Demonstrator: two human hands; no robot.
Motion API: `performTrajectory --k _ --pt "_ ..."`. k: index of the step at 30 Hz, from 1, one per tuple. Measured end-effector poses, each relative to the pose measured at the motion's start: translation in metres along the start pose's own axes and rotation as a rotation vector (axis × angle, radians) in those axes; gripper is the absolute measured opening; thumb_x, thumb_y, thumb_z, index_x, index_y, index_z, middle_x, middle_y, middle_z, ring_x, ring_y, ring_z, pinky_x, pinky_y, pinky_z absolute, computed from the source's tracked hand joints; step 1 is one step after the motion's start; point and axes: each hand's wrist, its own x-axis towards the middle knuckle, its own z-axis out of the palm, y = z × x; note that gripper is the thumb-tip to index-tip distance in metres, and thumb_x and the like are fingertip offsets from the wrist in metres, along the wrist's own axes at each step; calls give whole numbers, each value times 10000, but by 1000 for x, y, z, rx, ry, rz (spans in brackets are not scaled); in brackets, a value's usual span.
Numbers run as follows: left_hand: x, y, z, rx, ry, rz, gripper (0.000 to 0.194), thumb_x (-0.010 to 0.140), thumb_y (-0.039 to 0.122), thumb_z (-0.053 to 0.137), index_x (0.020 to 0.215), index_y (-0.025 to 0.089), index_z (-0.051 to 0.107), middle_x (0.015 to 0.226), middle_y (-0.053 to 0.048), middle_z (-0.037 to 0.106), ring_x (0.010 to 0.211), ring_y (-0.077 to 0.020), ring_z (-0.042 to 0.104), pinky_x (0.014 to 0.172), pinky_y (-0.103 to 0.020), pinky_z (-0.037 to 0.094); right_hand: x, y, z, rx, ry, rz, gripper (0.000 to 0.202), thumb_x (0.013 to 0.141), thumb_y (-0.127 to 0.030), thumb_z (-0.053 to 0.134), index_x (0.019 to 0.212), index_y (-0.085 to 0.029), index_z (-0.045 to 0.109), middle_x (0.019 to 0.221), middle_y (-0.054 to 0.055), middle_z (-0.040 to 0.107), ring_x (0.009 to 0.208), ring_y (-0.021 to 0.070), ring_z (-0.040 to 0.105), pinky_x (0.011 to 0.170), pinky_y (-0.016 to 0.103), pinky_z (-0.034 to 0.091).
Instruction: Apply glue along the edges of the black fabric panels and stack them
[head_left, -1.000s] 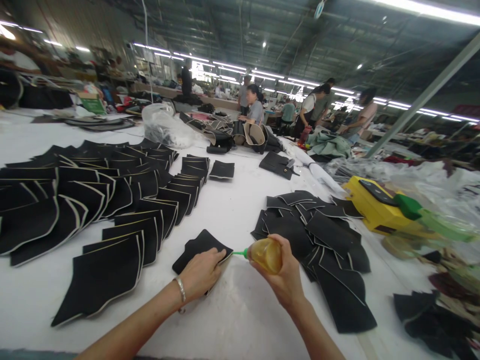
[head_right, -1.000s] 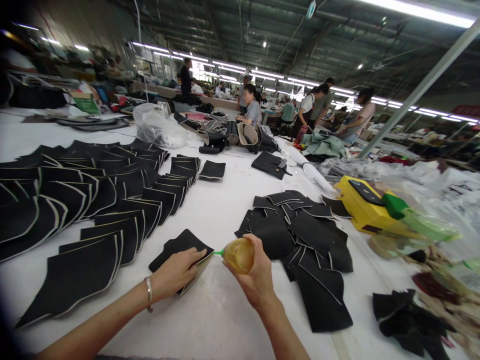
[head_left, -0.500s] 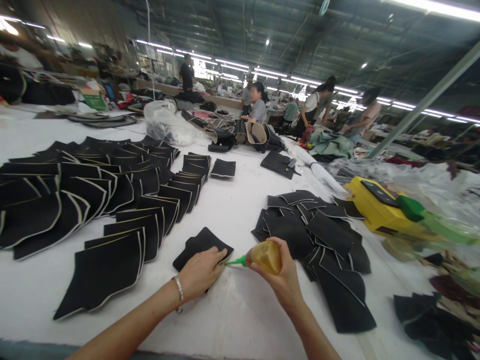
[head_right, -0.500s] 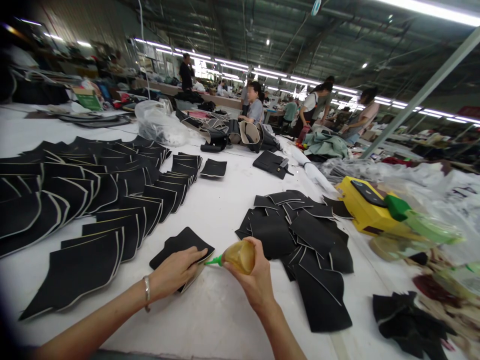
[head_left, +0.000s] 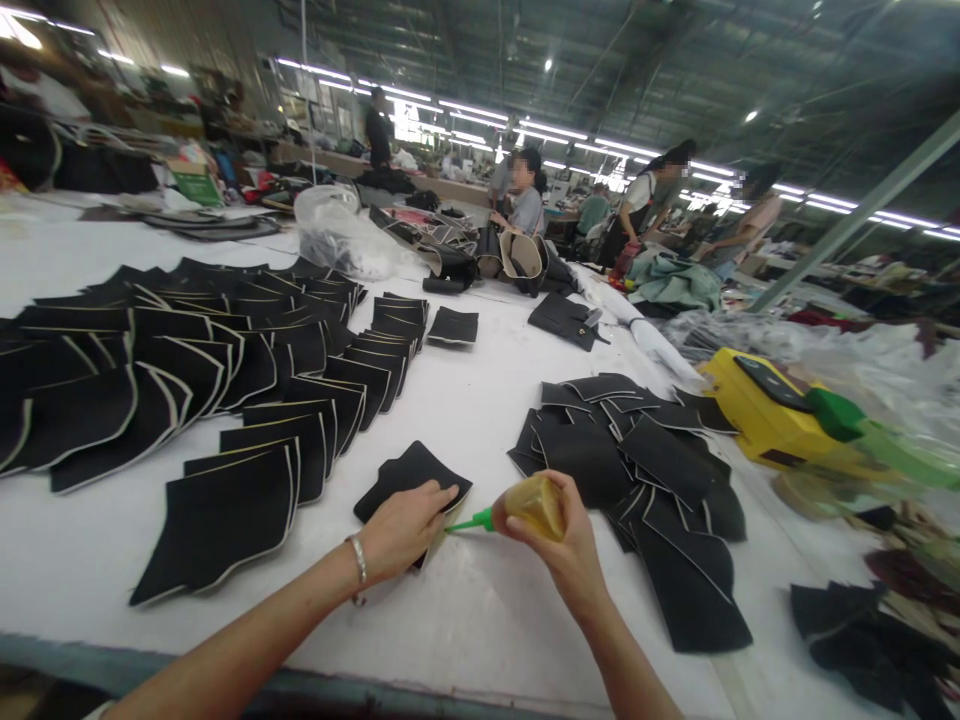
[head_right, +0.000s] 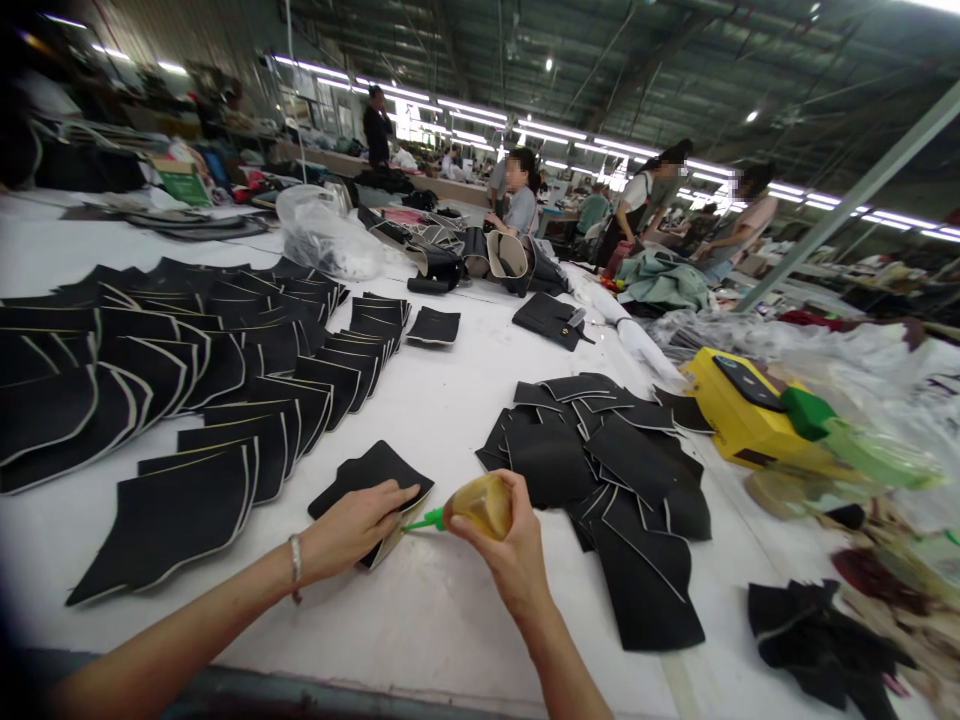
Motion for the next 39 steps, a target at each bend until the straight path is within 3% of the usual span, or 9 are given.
performTrajectory --k 3,8,12,17,22,27,35,39 --pt "-1 0 1 -10 4 -6 486 933 223 303 1382 182 484 1019 -68 611 886 -206 632 783 -303 445 -2 0 1 -24 31 0 602 653 -444 824 1115 -241 495 927 4 611 821 227 591 745 326 464" --pt "-1 -1 1 -29 9 -3 486 929 232 315 1384 184 479 1013 -62 608 896 -204 629 793 -302 447 -11 -2 5 23 -86 27 611 643 -446 830 1113 -244 497 903 -10 598 804 217 576 723 308 462" --pt "-1 0 1 -28 4 -12 491 929 230 307 1388 170 473 1013 -68 605 878 -204 627 798 -312 450 -14 0 6 19 -38 18 598 658 -427 826 1120 -250 490 905 -15 597 803 208 572 727 301 460" --pt "-1 3 0 -28 0 -10 489 926 223 314 1386 181 473 1027 -71 605 912 -212 625 819 -320 454 -17 3 6 55 -113 -4 611 648 -411 836 1132 -249 500 926 -7 602 822 213 581 725 299 463" --pt "-2 3 0 -7 -4 -15 489 928 220 310 1388 178 467 1036 -73 608 909 -202 621 831 -312 456 -16 5 5 26 -55 -14 609 662 -408 828 1143 -255 489 926 -10 594 819 209 577 741 305 464" --pt "-2 2 1 -24 -8 0 480 930 229 318 1382 178 474 1050 -74 608 933 -198 619 841 -301 455 -20 8 6 27 -119 -38 626 655 -437 829 1151 -255 493 955 0 592 834 218 575 739 309 464" --pt "1 0 3 -7 0 -12 493 925 211 297 1378 164 484 1033 -79 608 892 -196 623 810 -305 455 10 14 -10 -74 122 -111 603 677 -442 811 1148 -241 492 1014 29 589 868 236 587 794 365 467" --pt "1 0 4 -16 10 -22 498 929 222 285 1384 165 478 1021 -75 604 867 -191 621 788 -300 455 5 15 -8 -98 110 -121 607 671 -438 812 1150 -239 497 1011 30 590 860 235 589 788 362 476"
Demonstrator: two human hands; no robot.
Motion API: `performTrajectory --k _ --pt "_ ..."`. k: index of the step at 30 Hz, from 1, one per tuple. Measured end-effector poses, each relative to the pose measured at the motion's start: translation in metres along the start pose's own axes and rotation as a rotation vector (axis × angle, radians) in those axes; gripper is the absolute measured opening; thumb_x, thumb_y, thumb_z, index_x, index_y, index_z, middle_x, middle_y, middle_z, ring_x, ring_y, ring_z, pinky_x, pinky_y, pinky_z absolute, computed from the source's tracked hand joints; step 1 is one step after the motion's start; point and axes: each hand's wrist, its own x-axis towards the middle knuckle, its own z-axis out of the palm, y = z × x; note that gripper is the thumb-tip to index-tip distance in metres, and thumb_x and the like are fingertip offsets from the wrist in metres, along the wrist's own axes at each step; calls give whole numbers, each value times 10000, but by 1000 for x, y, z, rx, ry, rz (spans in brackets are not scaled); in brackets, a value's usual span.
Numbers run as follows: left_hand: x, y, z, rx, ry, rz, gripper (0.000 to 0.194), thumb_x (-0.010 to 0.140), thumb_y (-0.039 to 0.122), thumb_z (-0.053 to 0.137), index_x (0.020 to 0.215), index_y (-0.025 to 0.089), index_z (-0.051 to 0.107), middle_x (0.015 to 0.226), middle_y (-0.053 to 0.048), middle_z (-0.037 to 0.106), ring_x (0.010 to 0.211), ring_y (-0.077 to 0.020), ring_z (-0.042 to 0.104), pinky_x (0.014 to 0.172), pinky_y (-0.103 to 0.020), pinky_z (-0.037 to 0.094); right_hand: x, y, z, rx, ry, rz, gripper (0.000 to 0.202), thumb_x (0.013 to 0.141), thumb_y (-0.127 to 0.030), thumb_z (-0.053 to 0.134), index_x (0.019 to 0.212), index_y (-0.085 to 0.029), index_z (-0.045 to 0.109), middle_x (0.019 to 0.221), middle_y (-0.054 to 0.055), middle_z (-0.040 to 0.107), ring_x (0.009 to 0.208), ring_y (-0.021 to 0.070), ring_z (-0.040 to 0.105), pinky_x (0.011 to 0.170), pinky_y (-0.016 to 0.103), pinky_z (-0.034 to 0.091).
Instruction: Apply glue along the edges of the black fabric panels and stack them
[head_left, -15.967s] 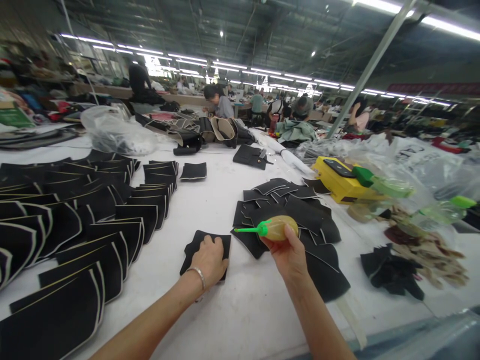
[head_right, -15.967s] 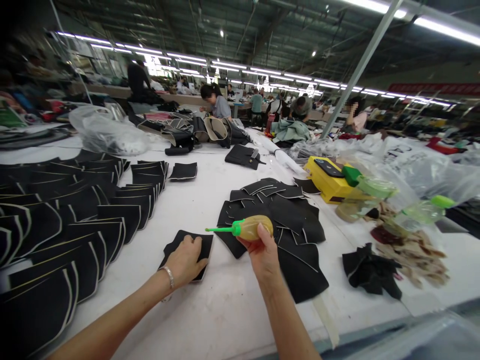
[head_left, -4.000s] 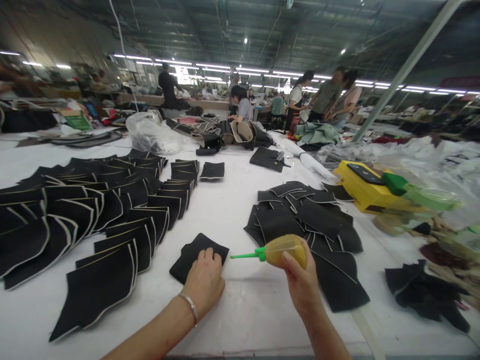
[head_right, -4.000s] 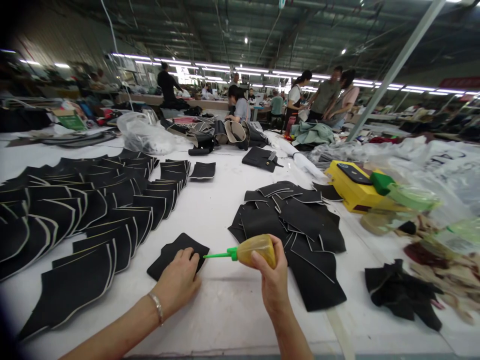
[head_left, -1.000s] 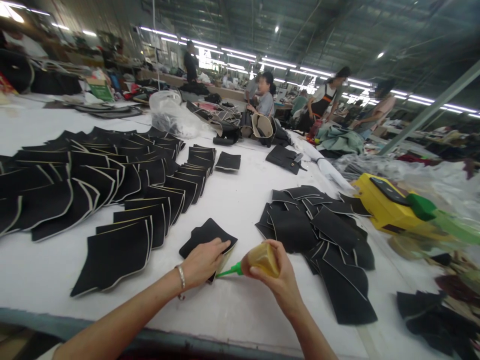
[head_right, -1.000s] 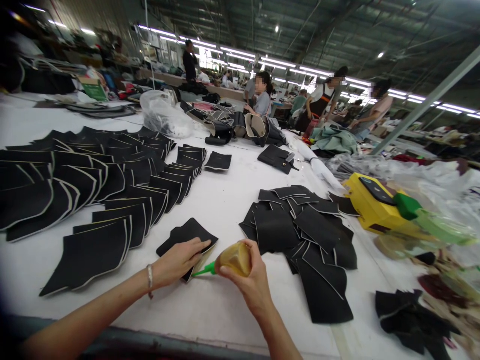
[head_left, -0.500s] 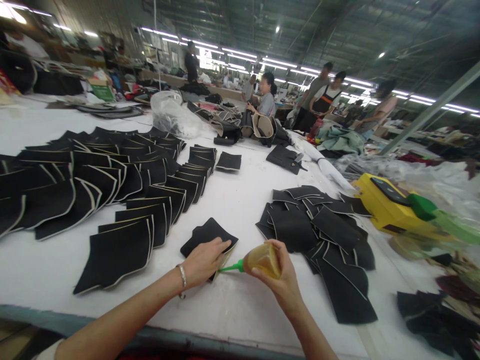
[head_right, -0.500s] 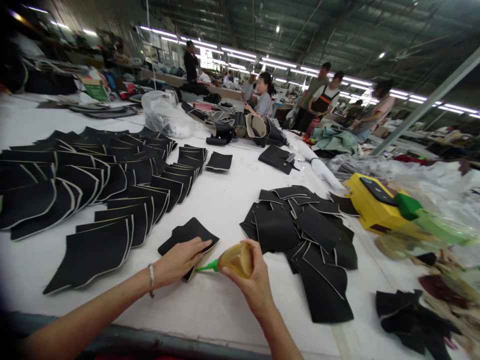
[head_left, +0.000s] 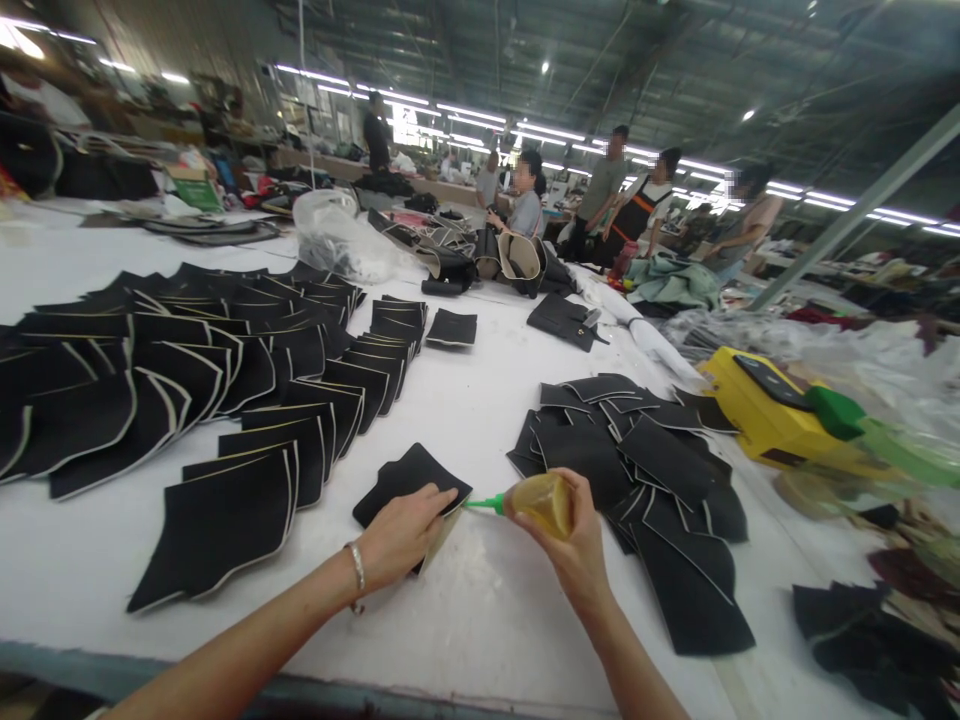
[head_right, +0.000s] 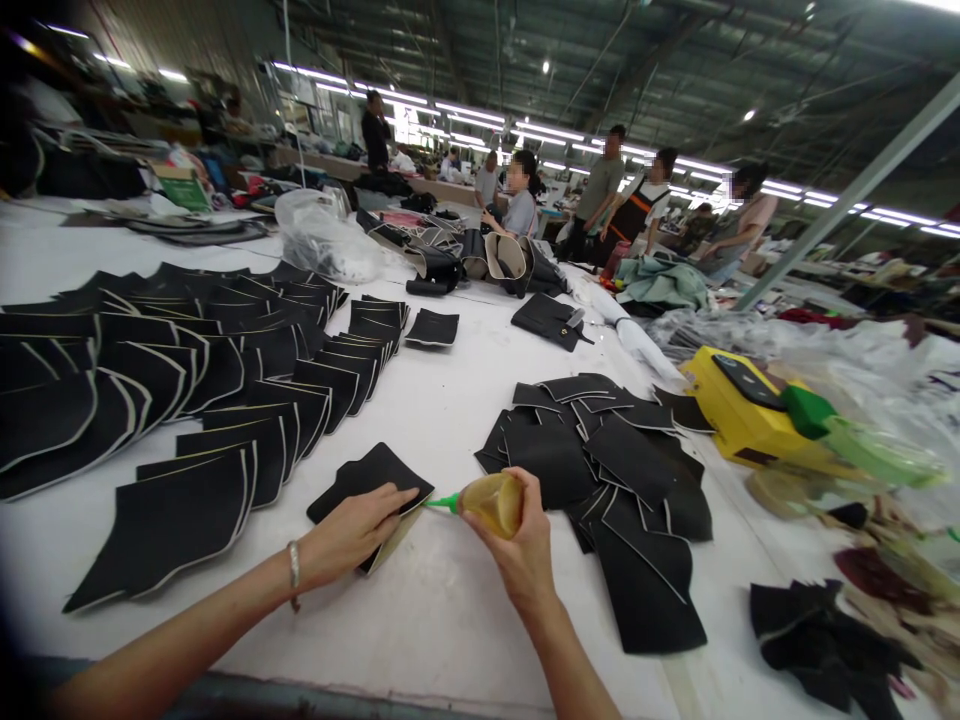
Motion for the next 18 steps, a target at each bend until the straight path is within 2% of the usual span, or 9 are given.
performTrajectory --k 3,5,7,9,12,15,18 --pt "-1 1 -2 -33 2 -4 502 928 226 283 1387 159 474 1033 -79 603 886 -190 618 812 -299 452 -13 -3 6 121 -112 100 590 652 -423 826 1122 -240 520 926 7 610 817 227 593 740 337 491" --pt "-1 1 -4 -59 -6 -13 505 921 225 293 1388 158 474 1042 -80 605 904 -192 614 826 -299 449 -16 -4 8 296 -138 208 547 652 -409 829 1087 -238 545 878 -4 625 800 216 602 713 321 502" --pt "0 0 -7 -90 -14 -20 506 911 218 308 1385 170 478 1042 -71 614 899 -185 610 818 -290 448 -14 -2 6 536 -91 353 481 670 -424 814 1040 -222 581 890 11 654 826 216 626 710 324 526" --pt "0 0 -8 -114 -12 -21 508 895 200 326 1376 180 488 1014 -59 623 873 -176 605 800 -280 451 -6 1 -1 793 14 493 446 666 -446 813 988 -205 619 942 35 679 869 213 649 733 327 556" --pt "-2 3 -7 -131 11 -27 496 874 172 351 1338 183 526 944 -49 622 847 -174 601 796 -280 459 8 -1 -18 1119 125 615 476 615 -442 853 961 -185 651 993 59 684 879 186 667 738 280 584" --pt "-5 4 -5 -97 142 -51 444 893 209 373 1303 189 544 1043 -71 599 933 -183 591 856 -288 461 20 -12 -35 1367 104 610 602 600 -443 863 1068 -144 631 1012 88 664 863 161 666 695 215 595" --pt "-6 -5 -8 94 384 -248 446 896 276 435 1318 152 509 1237 -141 526 1127 -255 518 919 -351 441 34 -29 -54 1542 111 470 742 575 -442 866 1179 -130 568 972 67 647 784 130 652 664 178 595"
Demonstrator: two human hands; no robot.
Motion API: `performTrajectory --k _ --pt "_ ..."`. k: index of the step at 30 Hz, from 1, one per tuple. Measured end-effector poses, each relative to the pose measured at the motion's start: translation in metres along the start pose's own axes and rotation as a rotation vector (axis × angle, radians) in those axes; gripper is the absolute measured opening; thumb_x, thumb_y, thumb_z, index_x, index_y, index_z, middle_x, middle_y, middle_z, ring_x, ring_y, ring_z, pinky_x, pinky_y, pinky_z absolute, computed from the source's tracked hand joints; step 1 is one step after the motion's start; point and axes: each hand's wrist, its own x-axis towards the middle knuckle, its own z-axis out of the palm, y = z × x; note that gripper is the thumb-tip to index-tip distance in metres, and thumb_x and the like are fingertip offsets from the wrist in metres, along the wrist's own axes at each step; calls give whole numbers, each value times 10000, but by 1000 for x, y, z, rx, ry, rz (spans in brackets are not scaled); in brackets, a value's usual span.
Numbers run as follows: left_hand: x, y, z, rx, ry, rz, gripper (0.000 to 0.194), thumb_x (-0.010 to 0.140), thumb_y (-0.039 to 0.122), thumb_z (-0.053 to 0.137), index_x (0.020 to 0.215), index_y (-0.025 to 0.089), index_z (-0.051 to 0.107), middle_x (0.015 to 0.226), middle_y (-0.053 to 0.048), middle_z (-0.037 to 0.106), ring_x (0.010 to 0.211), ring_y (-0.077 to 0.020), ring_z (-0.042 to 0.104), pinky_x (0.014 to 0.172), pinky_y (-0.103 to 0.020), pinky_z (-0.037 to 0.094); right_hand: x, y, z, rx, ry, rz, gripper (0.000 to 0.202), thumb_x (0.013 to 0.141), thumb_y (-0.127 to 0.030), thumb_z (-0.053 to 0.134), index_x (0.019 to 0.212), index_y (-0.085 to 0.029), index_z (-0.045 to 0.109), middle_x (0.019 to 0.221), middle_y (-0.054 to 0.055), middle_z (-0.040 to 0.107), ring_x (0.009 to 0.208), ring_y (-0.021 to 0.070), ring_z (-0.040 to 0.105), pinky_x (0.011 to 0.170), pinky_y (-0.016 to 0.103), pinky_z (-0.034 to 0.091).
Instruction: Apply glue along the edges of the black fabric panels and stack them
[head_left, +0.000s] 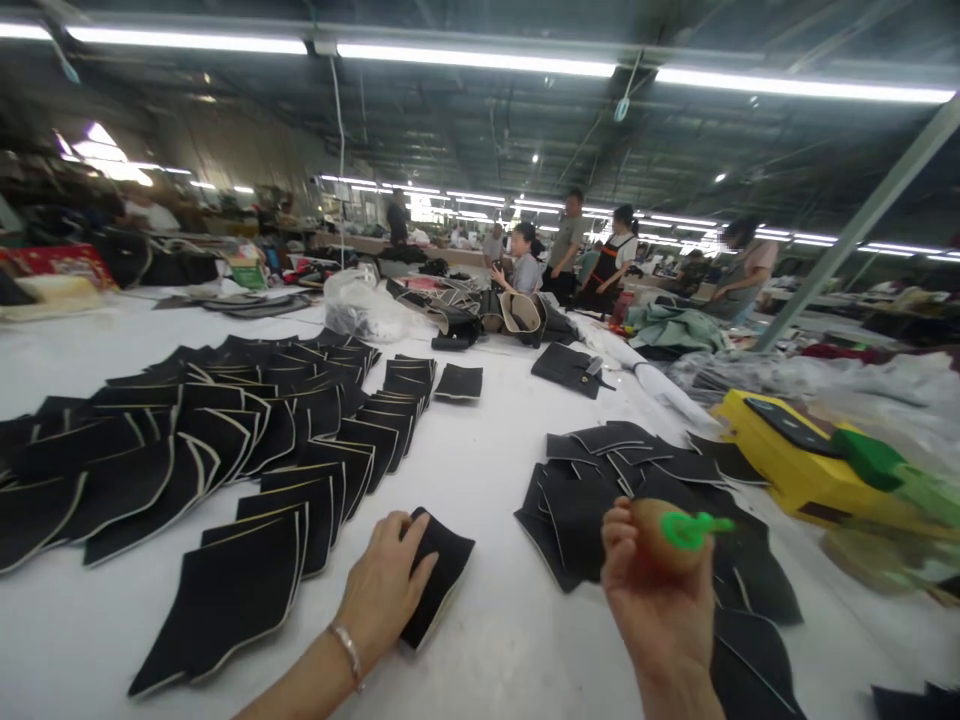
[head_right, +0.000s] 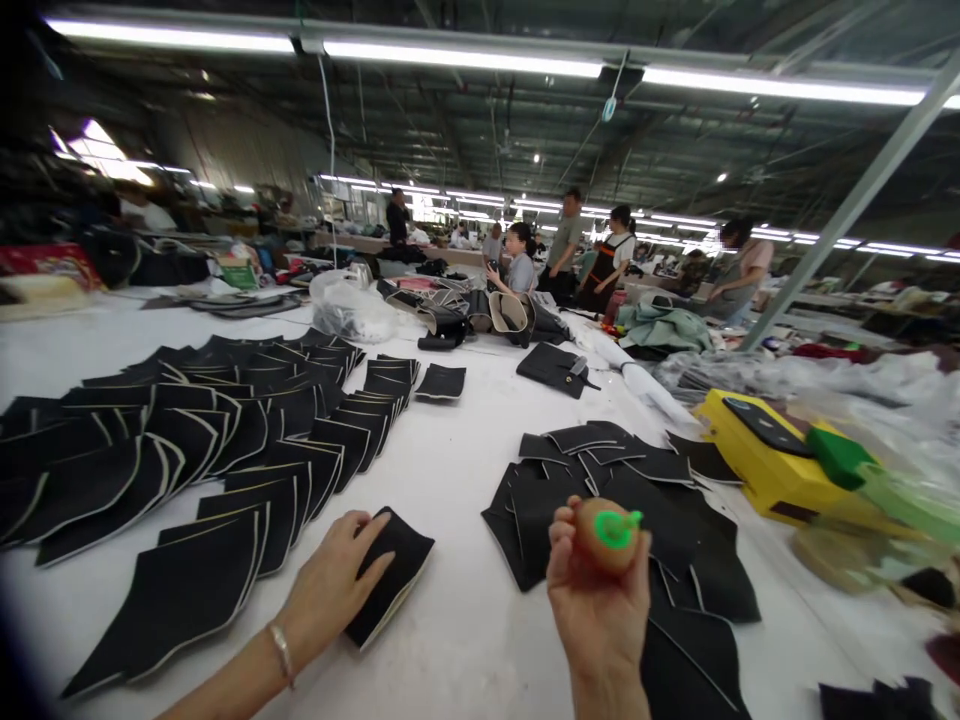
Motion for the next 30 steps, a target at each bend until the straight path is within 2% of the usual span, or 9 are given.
performTrajectory --k 2,5,7,11,13,16,20,24,30 --pt "6 -11 -2 96 46 -126 461 868 271 493 1303 120 502 1227 -171 542 1150 -295 508 913 -392 432 4 -15 12 58 -76 -70 772 547 -413 867 1194 -140 547 927 39 634 726 119 637 654 173 595" --pt "18 -28 -4 -41 -80 -213 260 784 199 571 1033 146 621 913 -88 643 885 -241 610 774 -343 446 12 -36 21 66 -150 -166 706 564 -428 825 1161 -165 556 872 16 622 682 125 622 650 197 601" --pt "27 -34 -4 -324 -199 -299 44 750 215 594 741 173 581 610 10 551 580 -149 539 571 -258 391 17 -44 20 68 -141 -208 640 604 -454 776 1142 -180 566 855 16 624 678 136 621 638 222 605" --pt "52 -22 -9 -1088 -287 -422 316 715 400 672 624 201 445 419 99 335 369 -57 279 379 -179 132 28 -43 4 104 -22 -221 589 659 -500 710 1137 -175 599 839 42 642 669 172 632 682 342 621" --pt "75 -7 -14 -1357 -145 -443 314 682 335 740 642 186 466 453 92 392 381 -46 347 361 -151 159 33 -39 -7 83 -9 -213 546 701 -549 665 1108 -187 630 823 43 646 663 191 634 773 457 605" --pt "125 19 -18 -1513 72 -528 230 723 130 709 660 165 490 509 72 465 425 -51 464 390 -137 317 40 -39 -25 28 -69 -208 532 721 -597 626 1068 -194 659 835 46 645 700 209 636 895 552 538" --pt "208 39 -8 -1530 195 -654 73 879 186 601 844 128 576 709 21 589 572 -74 562 529 -197 490 45 -55 -48 -40 -139 -173 550 663 -524 697 1113 -212 644 875 44 634 715 192 623 803 448 587" --pt "276 45 3 -1561 295 -741 309 922 351 563 1158 151 572 1091 -62 621 883 -157 625 741 -337 559 42 -68 -61 -52 -151 -149 592 600 -476 764 1133 -262 623 888 30 619 668 167 592 643 350 595" --pt "321 38 16 -1574 390 -790 336 918 353 568 1191 158 561 1153 -77 606 953 -183 620 799 -378 553 32 -68 -52 -1 -163 -202 604 624 -522 764 1148 -272 597 827 3 580 566 122 513 512 264 537"
